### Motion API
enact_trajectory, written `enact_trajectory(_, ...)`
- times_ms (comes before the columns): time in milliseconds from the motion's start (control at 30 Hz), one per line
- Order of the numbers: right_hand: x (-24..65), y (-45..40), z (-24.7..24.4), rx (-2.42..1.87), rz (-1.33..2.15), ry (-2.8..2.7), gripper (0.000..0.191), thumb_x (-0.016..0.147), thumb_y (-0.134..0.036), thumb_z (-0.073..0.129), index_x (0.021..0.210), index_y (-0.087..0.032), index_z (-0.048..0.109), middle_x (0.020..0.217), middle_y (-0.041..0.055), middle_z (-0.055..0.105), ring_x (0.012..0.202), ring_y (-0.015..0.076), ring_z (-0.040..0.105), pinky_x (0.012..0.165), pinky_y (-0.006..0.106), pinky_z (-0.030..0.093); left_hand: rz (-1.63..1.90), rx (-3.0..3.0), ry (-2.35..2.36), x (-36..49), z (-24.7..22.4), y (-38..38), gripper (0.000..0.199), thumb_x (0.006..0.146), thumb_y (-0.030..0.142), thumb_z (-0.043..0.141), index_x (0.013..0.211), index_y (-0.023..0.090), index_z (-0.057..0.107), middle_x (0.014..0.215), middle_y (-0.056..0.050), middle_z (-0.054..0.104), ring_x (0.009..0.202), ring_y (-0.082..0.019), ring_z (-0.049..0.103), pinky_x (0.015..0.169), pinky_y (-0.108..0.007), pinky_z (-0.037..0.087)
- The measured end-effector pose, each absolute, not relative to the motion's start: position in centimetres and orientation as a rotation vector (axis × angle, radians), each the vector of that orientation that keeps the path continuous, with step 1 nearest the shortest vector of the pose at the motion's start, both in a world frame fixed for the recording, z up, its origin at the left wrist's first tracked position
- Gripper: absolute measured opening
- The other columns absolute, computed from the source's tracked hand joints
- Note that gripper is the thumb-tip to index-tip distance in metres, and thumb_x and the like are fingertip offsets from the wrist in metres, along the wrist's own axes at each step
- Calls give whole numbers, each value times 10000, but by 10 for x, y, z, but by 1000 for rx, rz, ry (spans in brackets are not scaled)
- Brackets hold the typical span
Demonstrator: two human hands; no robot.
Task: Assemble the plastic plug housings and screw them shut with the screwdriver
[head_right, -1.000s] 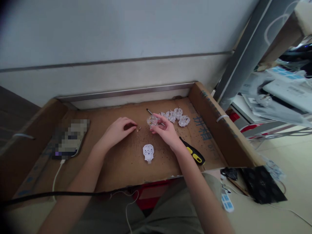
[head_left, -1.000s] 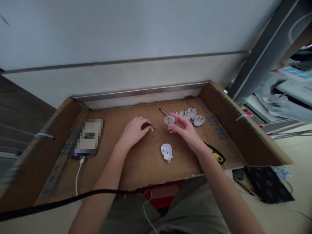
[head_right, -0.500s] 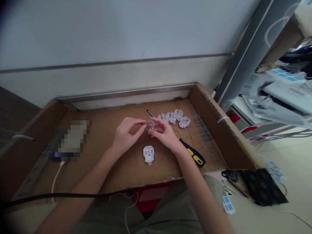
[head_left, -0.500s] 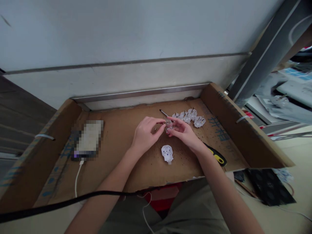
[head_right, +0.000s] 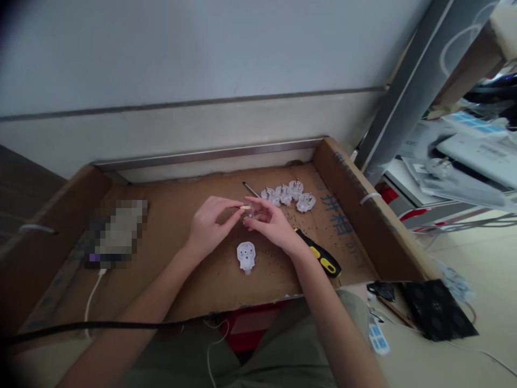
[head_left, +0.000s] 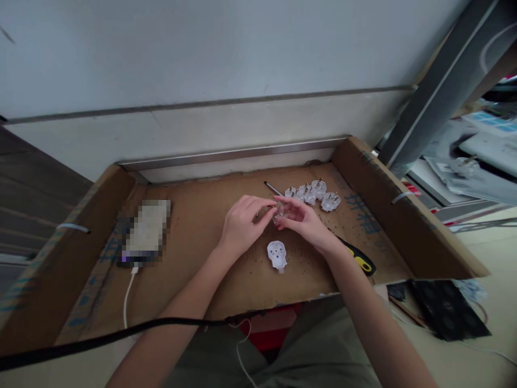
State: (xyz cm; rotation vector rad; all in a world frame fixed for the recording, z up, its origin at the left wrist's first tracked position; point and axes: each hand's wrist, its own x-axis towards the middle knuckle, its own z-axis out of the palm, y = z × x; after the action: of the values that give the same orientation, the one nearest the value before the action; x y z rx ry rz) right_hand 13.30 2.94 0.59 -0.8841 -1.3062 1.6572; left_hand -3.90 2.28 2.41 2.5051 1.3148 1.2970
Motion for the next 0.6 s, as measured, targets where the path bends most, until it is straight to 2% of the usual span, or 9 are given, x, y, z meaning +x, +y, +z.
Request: enact_trajectory(600, 134, 29, 3, -862, 1696, -1319, 582, 677, -280, 695, 1219, -228, 488, 954, 22, 574, 730, 62, 574, 744, 250, 530, 1266, 2545, 1317, -36, 24, 21, 124, 877, 269, 548, 928, 219, 649, 873, -25, 684, 815, -157, 598, 756, -303, 488)
